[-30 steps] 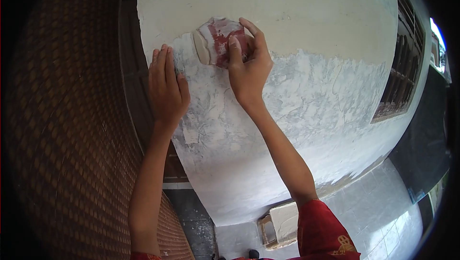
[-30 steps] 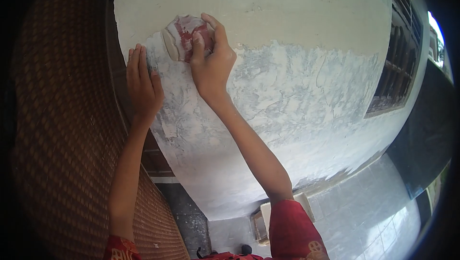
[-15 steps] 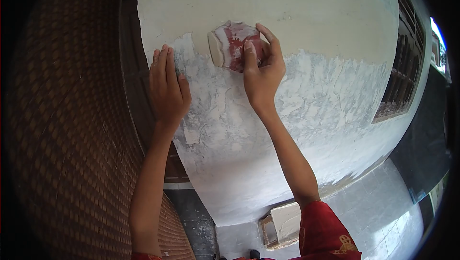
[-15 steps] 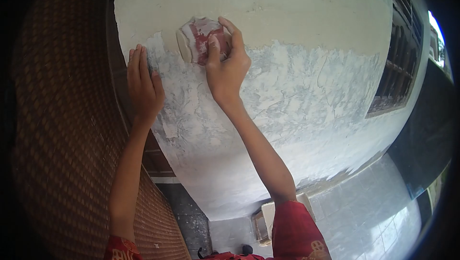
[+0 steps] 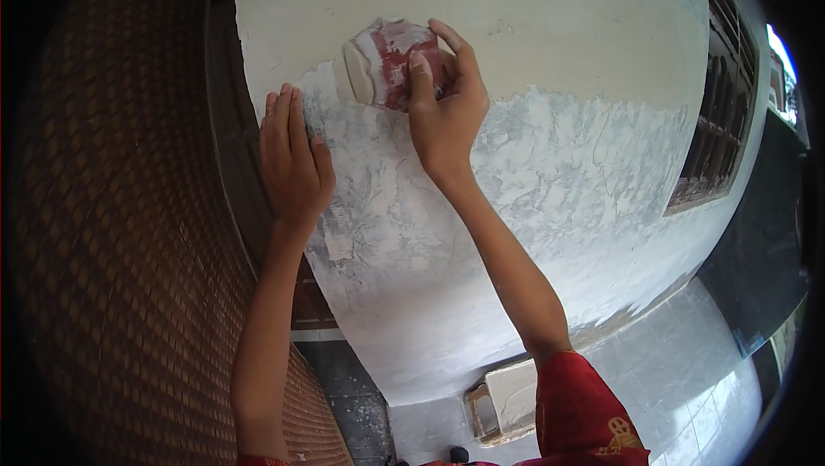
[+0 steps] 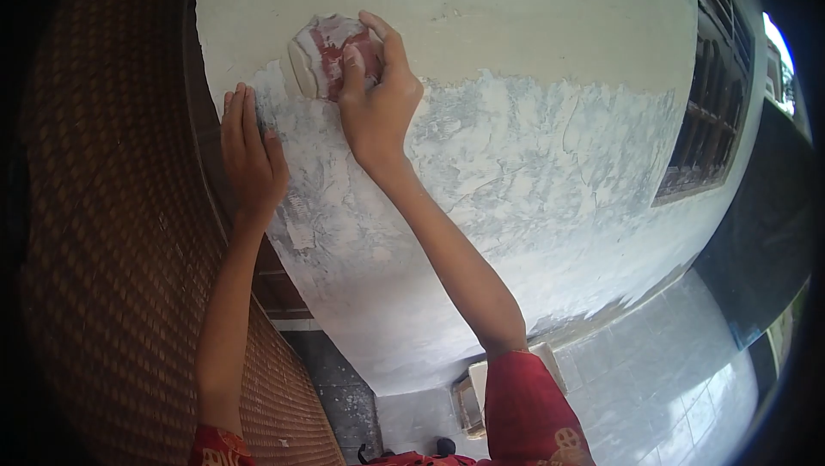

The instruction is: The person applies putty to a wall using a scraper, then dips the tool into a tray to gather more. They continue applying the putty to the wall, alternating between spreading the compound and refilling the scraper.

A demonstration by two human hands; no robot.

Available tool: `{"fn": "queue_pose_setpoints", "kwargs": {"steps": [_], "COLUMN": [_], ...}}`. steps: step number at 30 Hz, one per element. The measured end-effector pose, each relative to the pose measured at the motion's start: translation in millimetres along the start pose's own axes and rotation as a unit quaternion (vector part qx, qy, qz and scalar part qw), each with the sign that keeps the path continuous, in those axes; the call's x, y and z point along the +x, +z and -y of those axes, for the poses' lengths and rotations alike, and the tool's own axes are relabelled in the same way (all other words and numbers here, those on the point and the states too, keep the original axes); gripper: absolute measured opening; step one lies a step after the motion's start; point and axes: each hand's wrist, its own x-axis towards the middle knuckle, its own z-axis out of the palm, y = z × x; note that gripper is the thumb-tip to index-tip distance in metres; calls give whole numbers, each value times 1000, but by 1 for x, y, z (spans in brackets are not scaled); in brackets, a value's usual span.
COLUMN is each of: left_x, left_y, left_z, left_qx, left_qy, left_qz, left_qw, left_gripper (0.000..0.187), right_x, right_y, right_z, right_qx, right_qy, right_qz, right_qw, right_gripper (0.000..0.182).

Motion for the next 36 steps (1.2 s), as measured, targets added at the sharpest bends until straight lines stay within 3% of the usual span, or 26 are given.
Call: {"fn": "queue_pose_setpoints", "kwargs": {"steps": [7, 14, 16, 18, 22, 24, 26, 28, 32, 36], "left_x": [-1, 1, 0, 0, -1, -1, 0, 1, 1, 0], "left_y": [0, -1, -3, -3, 0, 2, 1, -2, -5, 0], "left_z": [-5, -4, -5, -4, -4, -7, -6, -5, -5, -2], "left_qx": [7, -2, -5, -6, -7, -6, -4, -5, -6, 2], "left_qy": [-32, -28, -32, -34, -35, -36, -37, -35, -36, -31], "left_qz": [14, 8, 17, 23, 16, 17, 19, 25, 31, 11], "left_qw": [999, 1000, 999, 999, 999, 999, 999, 999, 999, 999], "left_gripper": [54, 54, 55, 55, 56, 56, 56, 56, 56, 54], "right_x": [48, 1, 2, 13, 32, 22, 8, -7, -16, -2], "right_y": [-78, 4, -2, -27, -69, -67, -51, -27, -8, -45], "right_z": [-8, -2, -3, -7, -9, -1, 7, 6, -4, -18], "right_qx": [71, 44, 9, 38, 45, 50, 80, 19, 31, 64], "right_qy": [74, 12, 10, 90, 58, 67, 70, 49, 58, 82], "right_qz": [-169, 30, 34, -32, -142, -142, -50, -1, 1, -45], "right_qw": [980, 999, 999, 995, 987, 986, 993, 999, 998, 994], "right_gripper": [39, 37, 37, 37, 38, 39, 38, 37, 36, 36]}}
